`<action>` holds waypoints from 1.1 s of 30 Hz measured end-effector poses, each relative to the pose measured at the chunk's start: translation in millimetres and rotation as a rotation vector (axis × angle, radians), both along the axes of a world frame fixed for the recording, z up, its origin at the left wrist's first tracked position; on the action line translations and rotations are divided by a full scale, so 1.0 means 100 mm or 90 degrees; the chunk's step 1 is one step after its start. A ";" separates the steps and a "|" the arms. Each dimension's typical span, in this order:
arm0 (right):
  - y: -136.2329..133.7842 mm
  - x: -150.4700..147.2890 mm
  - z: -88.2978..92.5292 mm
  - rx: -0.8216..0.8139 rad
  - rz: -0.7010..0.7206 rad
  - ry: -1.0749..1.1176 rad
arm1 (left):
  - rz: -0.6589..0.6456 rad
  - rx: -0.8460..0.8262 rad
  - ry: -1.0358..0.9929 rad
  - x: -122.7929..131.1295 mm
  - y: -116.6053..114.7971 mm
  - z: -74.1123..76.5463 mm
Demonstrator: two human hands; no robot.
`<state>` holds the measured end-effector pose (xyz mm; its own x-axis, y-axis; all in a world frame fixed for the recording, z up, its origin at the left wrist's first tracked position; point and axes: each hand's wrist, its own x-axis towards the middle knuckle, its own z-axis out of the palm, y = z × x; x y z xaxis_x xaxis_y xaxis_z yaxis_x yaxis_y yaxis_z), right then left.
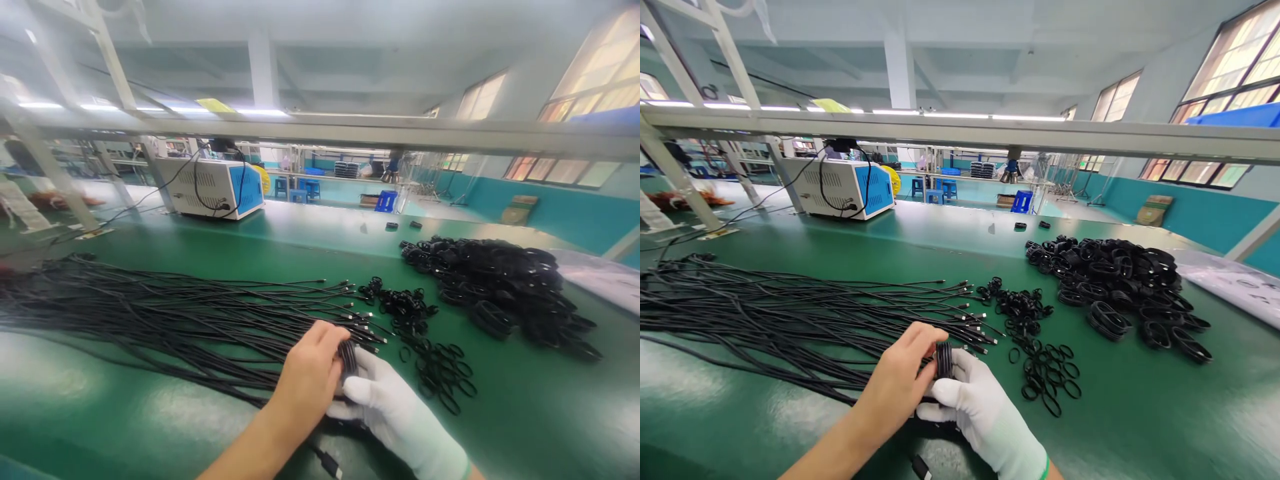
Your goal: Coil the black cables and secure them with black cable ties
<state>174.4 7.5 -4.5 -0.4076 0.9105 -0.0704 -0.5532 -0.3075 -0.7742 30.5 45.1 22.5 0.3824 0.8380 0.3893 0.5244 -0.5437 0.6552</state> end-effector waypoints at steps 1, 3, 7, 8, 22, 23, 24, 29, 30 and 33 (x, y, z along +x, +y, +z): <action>-0.01 -0.01 0.01 0.003 0.001 0.002 | -0.011 0.041 0.025 0.01 -0.01 -0.03; -0.02 -0.02 0.02 0.012 0.003 0.013 | -0.007 0.081 0.048 0.03 -0.01 -0.07; -0.04 -0.02 0.02 0.027 0.017 0.032 | 0.008 0.044 0.005 0.04 0.02 -0.08; -0.04 -0.03 0.01 0.030 0.019 0.036 | 0.009 0.027 -0.013 0.04 0.03 -0.06; 0.01 -0.06 -0.06 0.044 0.024 0.090 | 0.042 0.032 -0.056 0.02 0.16 -0.12; 0.01 -0.06 -0.08 0.037 0.023 0.093 | 0.050 0.024 -0.051 0.02 0.17 -0.12; 0.02 -0.06 -0.09 0.033 0.017 0.091 | 0.055 0.013 -0.046 0.02 0.18 -0.11; 0.05 -0.02 -0.12 -0.025 0.015 0.158 | -0.044 -0.194 -0.133 -0.11 0.23 0.03; 0.05 0.00 -0.12 -0.043 0.038 0.193 | -0.098 -0.263 -0.171 -0.15 0.24 0.06; 0.05 0.02 -0.11 -0.058 0.126 0.262 | -0.288 -0.431 -0.271 -0.27 0.28 0.09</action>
<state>176.4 12.8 -15.9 -0.5831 0.8103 0.0580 -0.7330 -0.4940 -0.4677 3.3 73.3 31.9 0.6664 0.7437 0.0528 -0.0029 -0.0682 0.9977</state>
